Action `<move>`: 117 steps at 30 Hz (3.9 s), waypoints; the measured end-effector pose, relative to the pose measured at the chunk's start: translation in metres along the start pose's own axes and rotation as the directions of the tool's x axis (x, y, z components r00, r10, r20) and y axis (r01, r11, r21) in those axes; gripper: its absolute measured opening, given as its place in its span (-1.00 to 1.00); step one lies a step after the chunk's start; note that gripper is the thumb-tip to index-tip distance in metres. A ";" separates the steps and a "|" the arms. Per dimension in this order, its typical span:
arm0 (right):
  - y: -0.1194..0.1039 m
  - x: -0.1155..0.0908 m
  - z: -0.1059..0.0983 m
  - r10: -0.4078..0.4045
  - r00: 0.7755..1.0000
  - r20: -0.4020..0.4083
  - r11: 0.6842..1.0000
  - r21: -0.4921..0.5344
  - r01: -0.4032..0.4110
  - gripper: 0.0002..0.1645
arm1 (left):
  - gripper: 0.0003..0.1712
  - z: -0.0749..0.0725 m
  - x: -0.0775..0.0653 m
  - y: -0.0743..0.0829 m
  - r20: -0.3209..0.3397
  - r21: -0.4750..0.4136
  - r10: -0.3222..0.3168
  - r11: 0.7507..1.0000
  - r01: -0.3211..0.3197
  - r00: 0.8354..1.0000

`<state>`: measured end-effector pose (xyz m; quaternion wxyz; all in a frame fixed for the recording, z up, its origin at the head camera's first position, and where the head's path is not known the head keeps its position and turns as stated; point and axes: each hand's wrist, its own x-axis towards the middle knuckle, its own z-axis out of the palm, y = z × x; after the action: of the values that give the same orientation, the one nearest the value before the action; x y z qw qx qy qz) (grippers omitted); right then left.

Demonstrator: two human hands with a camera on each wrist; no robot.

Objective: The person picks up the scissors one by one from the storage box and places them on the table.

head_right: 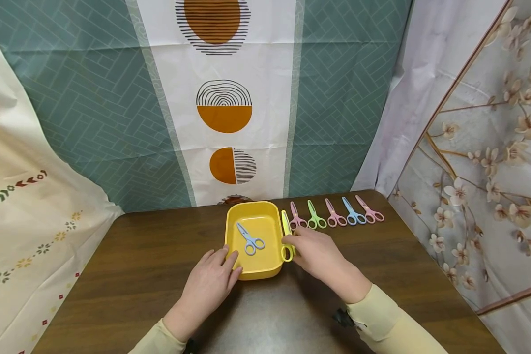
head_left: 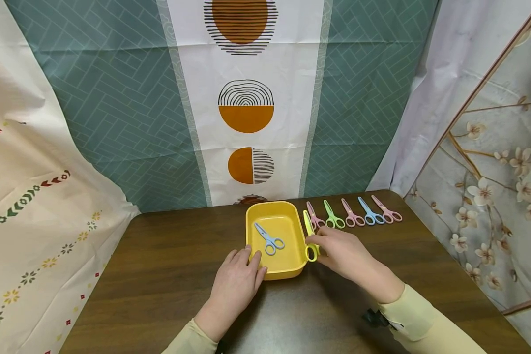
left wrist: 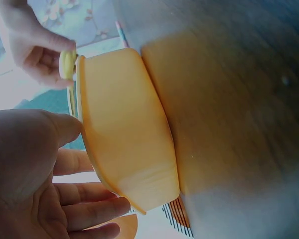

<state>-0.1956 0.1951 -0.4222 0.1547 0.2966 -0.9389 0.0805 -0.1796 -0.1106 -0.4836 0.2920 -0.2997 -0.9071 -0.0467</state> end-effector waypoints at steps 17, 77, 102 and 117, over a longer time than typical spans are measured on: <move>0.020 -0.045 0.004 0.110 0.992 0.061 0.994 -0.014 -0.109 -0.46 | -0.55 -0.002 0.001 0.001 -0.014 -0.001 0.008 1.000 -0.008 1.000; -0.020 -0.101 0.030 0.215 0.954 0.208 0.977 -0.056 -0.208 -0.23 | -0.53 -0.002 0.004 -0.001 0.035 0.014 -0.005 1.000 0.005 0.999; -0.024 -0.104 0.036 0.240 0.944 0.228 0.971 -0.049 -0.235 -0.16 | -0.53 0.000 0.003 0.000 0.039 0.002 -0.004 1.000 0.004 0.999; -0.011 -0.103 0.034 0.283 0.927 0.248 0.959 -0.037 -0.282 -0.18 | -0.53 -0.001 0.003 0.000 0.040 0.002 -0.007 1.000 0.007 0.999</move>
<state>-0.1173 0.2323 -0.4880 0.0218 0.1661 -0.9838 0.0637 -0.1811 -0.1094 -0.4810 0.2741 -0.2972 -0.9137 -0.0410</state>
